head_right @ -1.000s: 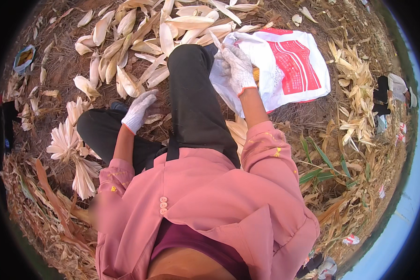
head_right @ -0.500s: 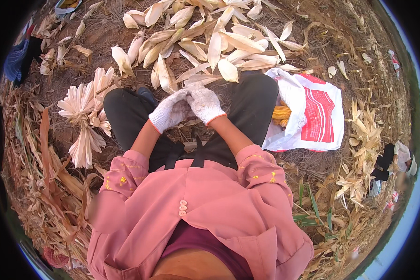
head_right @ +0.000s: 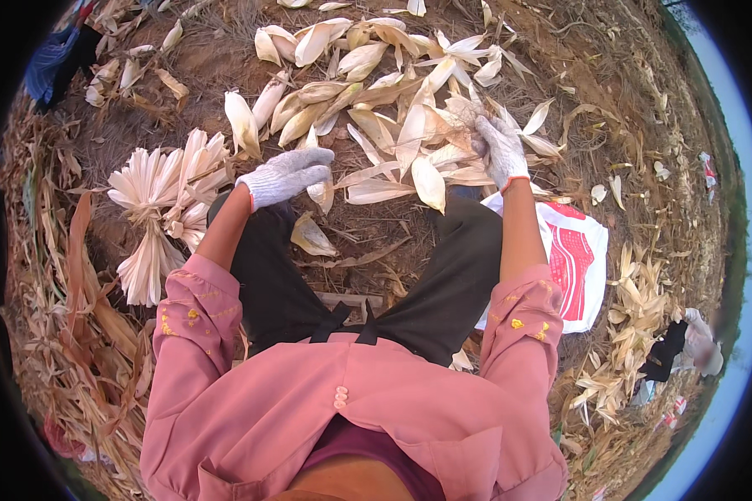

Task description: The person sits on the ground and shucks corn cobs by hand, removing the husks and placing the cleaned cobs into a nearby white sack. The person handles multiple cobs one at a time, discarding the husks onto the ground.

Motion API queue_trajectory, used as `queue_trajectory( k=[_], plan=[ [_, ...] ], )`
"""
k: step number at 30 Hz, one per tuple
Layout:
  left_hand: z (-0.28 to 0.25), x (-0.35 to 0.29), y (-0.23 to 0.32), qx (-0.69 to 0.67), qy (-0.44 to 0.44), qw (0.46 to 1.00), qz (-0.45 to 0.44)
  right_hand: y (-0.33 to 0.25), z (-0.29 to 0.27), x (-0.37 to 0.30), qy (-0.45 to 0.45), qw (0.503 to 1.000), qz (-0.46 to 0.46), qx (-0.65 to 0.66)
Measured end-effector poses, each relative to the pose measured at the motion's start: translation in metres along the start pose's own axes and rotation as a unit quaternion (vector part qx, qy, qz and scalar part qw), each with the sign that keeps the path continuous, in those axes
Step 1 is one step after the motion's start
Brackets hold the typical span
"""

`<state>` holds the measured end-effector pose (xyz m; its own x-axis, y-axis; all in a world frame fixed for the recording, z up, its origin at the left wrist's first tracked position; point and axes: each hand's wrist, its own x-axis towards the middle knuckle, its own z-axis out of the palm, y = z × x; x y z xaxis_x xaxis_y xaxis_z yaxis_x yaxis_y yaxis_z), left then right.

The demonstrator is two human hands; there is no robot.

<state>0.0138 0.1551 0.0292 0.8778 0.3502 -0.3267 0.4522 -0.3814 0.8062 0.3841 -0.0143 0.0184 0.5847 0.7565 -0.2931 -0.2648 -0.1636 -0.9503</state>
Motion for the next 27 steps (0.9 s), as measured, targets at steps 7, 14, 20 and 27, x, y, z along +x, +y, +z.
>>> queue_trajectory(
  k=[7, 14, 20, 27],
  plan=[
    [-0.05, 0.06, -0.089, 0.124, 0.016, 0.986, -0.108, -0.025, 0.065, 0.02, 0.057, 0.731, 0.05, -0.678],
    [-0.056, 0.112, -0.196, 0.104, 0.147, 0.959, -0.219, 0.025, 0.084, 0.023, 0.039, 0.715, -0.196, -0.67],
    [-0.067, 0.146, -0.263, 0.071, 0.235, 0.926, -0.287, 0.014, 0.124, 0.027, -0.048, 0.733, -0.276, -0.619],
    [-0.07, 0.177, -0.329, 0.068, 0.263, 0.867, -0.417, 0.013, 0.154, 0.022, -0.157, 0.703, -0.234, -0.653]
  ],
)
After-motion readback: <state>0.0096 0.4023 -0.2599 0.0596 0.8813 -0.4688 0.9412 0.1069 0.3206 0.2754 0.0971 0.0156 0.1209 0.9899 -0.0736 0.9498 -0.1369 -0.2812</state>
